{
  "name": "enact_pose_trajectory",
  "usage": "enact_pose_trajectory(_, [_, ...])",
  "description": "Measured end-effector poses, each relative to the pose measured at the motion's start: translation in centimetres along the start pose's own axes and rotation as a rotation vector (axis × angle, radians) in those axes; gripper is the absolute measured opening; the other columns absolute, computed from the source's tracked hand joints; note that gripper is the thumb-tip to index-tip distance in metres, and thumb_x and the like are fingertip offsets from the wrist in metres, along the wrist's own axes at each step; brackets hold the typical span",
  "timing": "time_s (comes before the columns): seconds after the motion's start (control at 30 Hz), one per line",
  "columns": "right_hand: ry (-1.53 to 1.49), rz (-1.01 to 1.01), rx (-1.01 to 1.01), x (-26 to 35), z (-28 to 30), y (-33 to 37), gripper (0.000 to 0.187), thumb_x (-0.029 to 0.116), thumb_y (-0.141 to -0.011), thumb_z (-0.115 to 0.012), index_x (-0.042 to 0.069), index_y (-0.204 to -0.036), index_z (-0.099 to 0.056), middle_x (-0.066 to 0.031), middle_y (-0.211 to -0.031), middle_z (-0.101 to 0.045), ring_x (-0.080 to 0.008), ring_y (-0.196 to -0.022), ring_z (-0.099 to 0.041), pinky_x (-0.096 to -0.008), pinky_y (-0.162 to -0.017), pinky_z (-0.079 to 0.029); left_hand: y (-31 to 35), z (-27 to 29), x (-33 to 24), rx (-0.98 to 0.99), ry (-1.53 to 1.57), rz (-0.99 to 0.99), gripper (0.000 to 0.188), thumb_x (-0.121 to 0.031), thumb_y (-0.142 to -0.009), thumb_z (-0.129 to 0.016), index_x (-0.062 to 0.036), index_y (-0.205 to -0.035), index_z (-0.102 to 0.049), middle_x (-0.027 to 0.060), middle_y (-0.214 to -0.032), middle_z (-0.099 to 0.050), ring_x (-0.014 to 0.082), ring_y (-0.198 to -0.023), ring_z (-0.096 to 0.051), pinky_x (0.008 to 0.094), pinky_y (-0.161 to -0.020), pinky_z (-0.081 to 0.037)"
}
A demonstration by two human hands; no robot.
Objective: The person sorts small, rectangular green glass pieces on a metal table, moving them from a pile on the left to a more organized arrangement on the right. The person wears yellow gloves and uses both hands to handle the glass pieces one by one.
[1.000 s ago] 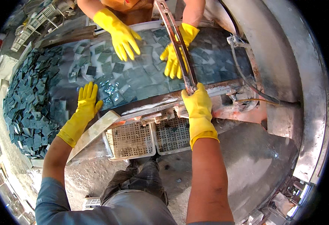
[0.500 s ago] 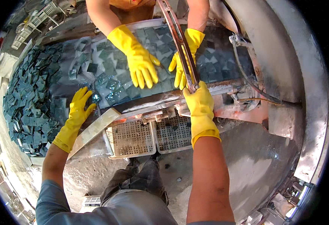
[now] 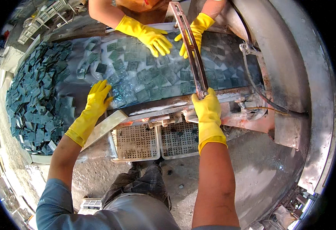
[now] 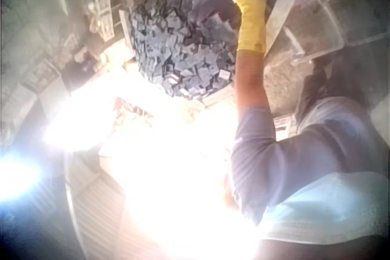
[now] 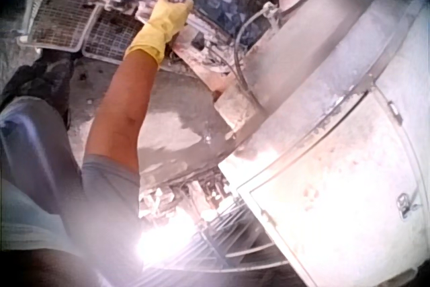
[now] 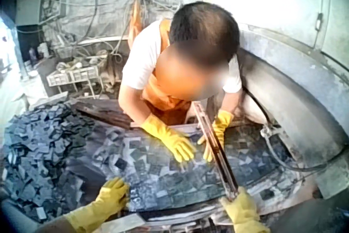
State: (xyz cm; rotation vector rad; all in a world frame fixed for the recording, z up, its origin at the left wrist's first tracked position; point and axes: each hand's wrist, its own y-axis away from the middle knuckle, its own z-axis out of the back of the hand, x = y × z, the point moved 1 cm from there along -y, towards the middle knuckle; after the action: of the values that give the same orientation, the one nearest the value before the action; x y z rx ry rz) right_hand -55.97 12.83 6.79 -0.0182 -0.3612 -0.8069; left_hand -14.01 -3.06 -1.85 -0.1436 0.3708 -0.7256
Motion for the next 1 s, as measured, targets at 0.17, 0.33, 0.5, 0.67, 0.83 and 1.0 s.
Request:
enact_pose_trajectory(0.17, [-0.029,0.018,0.007,0.2,0.2,0.3,0.052,0.045,-0.087,-0.079,0.006,-0.119,-0.067,-0.0211,-0.111,-0.078,-0.0431,-0.103,-0.074,-0.0496,-0.089,-0.058,1.0,4.1,0.9,-0.015,0.142,0.07,0.075,-0.016,-0.08,-0.087,-0.0098,-0.15,-0.061,0.0238,-0.155,-0.057,0.0464,-0.144,-0.052,0.0517,-0.123,-0.04])
enact_pose_trajectory(0.33, [-0.019,-0.012,0.027,-0.3,0.9,0.2,0.051,0.045,-0.088,-0.078,0.006,-0.119,-0.068,-0.0215,-0.112,-0.078,-0.0438,-0.104,-0.074,-0.0502,-0.09,-0.058,6.5,9.3,9.7,-0.248,-0.182,0.227,0.065,-0.017,-0.092,-0.083,-0.0061,-0.152,-0.059,0.0217,-0.154,-0.059,0.042,-0.144,-0.053,0.0491,-0.123,-0.04])
enact_pose_trajectory(0.5, [-0.007,0.026,-0.018,-1.3,-0.4,-0.1,0.058,0.045,-0.088,-0.078,0.002,-0.125,-0.066,-0.024,-0.114,-0.077,-0.0443,-0.106,-0.074,-0.0507,-0.091,-0.059,11.9,6.0,14.6,0.079,-0.699,0.588,0.067,-0.045,-0.104,-0.061,0.0002,-0.153,-0.055,0.0295,-0.153,-0.057,0.0526,-0.142,-0.05,0.0635,-0.118,-0.036])
enact_pose_trajectory(0.67, [-0.007,0.039,0.0,-1.1,-0.8,-0.4,0.061,0.047,-0.087,-0.08,0.003,-0.127,-0.066,-0.0225,-0.112,-0.078,-0.044,-0.106,-0.074,-0.0501,-0.091,-0.059,5.4,0.3,6.2,-0.22,-0.389,0.364,0.075,-0.046,-0.095,-0.074,-0.0006,-0.151,-0.056,0.0349,-0.158,-0.047,0.0535,-0.144,-0.045,0.0633,-0.121,-0.033])
enact_pose_trajectory(0.83, [-0.031,0.027,0.008,-1.3,-1.1,-0.7,0.062,0.048,-0.086,-0.081,0.005,-0.127,-0.066,-0.0208,-0.111,-0.078,-0.0426,-0.105,-0.074,-0.049,-0.09,-0.059,0.3,-0.4,2.5,-0.105,-0.259,0.298,0.059,-0.04,-0.097,-0.074,-0.0242,-0.152,-0.063,0.0298,-0.161,-0.049,0.0543,-0.144,-0.046,0.0589,-0.124,-0.033])
enact_pose_trajectory(1.0, [-0.058,0.035,0.017,-1.2,-0.7,-0.6,0.055,0.046,-0.087,-0.081,0.007,-0.123,-0.068,-0.0207,-0.109,-0.078,-0.0415,-0.103,-0.075,-0.0487,-0.089,-0.059,3.7,4.0,5.6,-0.041,-0.173,0.169,0.054,-0.022,-0.096,-0.075,-0.0242,-0.149,-0.067,0.026,-0.158,-0.054,0.0506,-0.141,-0.051,0.0553,-0.121,-0.039])
